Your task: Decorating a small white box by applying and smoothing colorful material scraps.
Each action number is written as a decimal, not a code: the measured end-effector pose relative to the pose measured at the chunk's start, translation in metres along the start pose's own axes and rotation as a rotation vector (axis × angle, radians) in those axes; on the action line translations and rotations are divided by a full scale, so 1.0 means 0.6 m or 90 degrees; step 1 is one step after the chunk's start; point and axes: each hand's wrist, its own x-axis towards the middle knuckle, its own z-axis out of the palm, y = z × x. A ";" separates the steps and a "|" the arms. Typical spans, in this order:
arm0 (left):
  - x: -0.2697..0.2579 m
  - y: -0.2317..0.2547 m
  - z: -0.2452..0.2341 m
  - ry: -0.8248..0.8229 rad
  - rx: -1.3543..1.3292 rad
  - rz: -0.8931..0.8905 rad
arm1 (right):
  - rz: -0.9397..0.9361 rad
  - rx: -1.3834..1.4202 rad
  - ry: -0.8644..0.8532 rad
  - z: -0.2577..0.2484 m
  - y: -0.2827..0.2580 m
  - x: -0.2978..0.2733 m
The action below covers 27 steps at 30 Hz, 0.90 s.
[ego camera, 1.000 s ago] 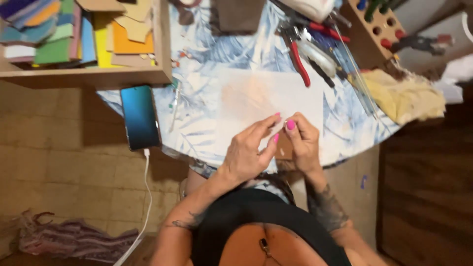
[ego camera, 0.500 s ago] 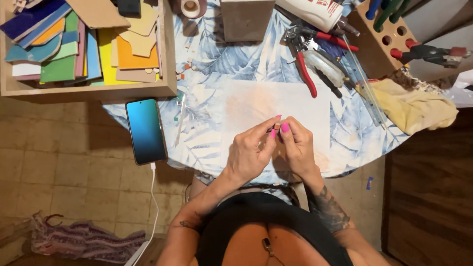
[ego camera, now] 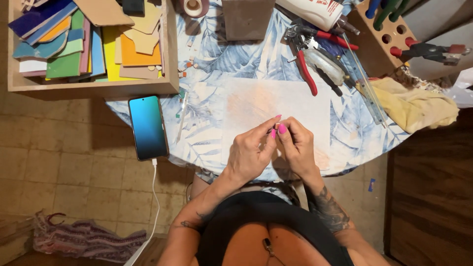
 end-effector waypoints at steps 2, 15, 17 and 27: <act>-0.002 0.001 0.000 -0.001 0.001 0.002 | -0.003 -0.001 0.000 -0.001 -0.002 -0.001; -0.012 -0.006 0.005 0.058 0.082 0.100 | -0.012 -0.015 0.006 -0.004 -0.004 -0.007; -0.013 -0.007 0.005 0.070 0.104 0.112 | -0.013 -0.016 0.006 -0.005 -0.002 -0.009; -0.014 -0.003 0.001 0.101 0.133 0.163 | 0.006 0.002 -0.029 -0.006 0.006 -0.019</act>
